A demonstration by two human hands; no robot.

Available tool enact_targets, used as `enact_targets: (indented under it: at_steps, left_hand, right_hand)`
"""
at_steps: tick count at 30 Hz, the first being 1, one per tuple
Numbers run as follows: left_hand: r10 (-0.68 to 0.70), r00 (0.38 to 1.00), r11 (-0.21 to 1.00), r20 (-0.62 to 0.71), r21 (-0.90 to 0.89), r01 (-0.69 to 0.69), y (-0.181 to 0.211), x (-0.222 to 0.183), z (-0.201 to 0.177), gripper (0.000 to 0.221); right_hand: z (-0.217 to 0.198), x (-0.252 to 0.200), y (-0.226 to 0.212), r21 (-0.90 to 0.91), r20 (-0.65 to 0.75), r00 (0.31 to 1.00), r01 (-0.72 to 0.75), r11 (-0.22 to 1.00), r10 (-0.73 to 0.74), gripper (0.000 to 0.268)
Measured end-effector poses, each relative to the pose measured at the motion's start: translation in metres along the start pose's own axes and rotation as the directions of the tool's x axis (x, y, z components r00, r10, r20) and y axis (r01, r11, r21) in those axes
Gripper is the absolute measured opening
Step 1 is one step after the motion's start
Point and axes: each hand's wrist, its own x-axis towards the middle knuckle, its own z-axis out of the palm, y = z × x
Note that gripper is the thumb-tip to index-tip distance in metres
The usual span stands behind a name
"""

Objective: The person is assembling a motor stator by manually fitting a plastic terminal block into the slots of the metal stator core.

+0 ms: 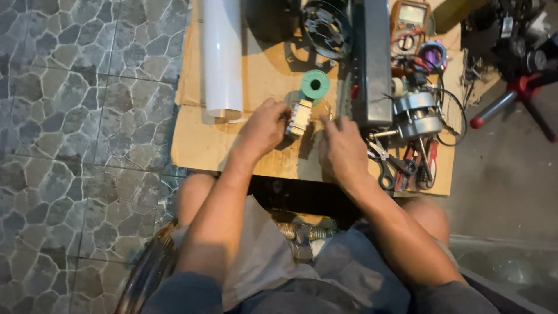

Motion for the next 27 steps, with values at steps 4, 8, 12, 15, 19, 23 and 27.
enact_targets:
  at_steps: [4, 8, 12, 15, 19, 23, 27]
  left_hand:
    - [0.009, 1.0, 0.998, 0.008, 0.056, -0.009, -0.015, 0.003, 0.018, 0.026]
    - [0.042, 0.999, 0.999, 0.012, -0.023, -0.042, -0.001, 0.001, 0.01, 0.024]
    - [-0.02, 1.0, 0.983, -0.004, -0.184, 0.019, 0.017, -0.006, 0.0, 0.025]
    - [-0.15, 0.989, 0.936, 0.013, -0.322, 0.146, 0.014, -0.004, 0.002, 0.024]
    - [-0.242, 0.97, 0.835, 0.031, -0.502, 0.225, 0.003, 0.001, 0.01, 0.026]
    - [-0.262, 0.964, 0.741, 0.035, -0.632, 0.225, -0.007, 0.007, 0.019, 0.027]
    - [-0.319, 0.947, 0.674, 0.024, -0.697, 0.244, -0.01, 0.008, 0.03, 0.021]
  right_hand:
    - [-0.036, 0.025, -0.03, 0.333, -0.219, 0.948, 0.297, 0.895, -0.233, 0.072]
    - [-0.04, 0.027, -0.037, 0.22, 0.007, 0.967, 0.246, 0.944, -0.253, 0.06]
    - [-0.009, 0.015, -0.009, 0.362, -0.12, 0.969, 0.244, 0.9, -0.215, 0.107]
    - [-0.02, 0.012, -0.01, 0.424, -0.091, 0.985, 0.17, 0.89, -0.145, 0.101]
    - [-0.017, 0.011, -0.008, 0.49, -0.076, 0.993, 0.116, 0.864, -0.09, 0.096]
    - [-0.015, 0.011, -0.003, 0.464, -0.096, 0.987, 0.157, 0.871, -0.127, 0.099]
    - [-0.013, 0.01, -0.001, 0.531, -0.088, 0.99, 0.137, 0.836, -0.107, 0.092]
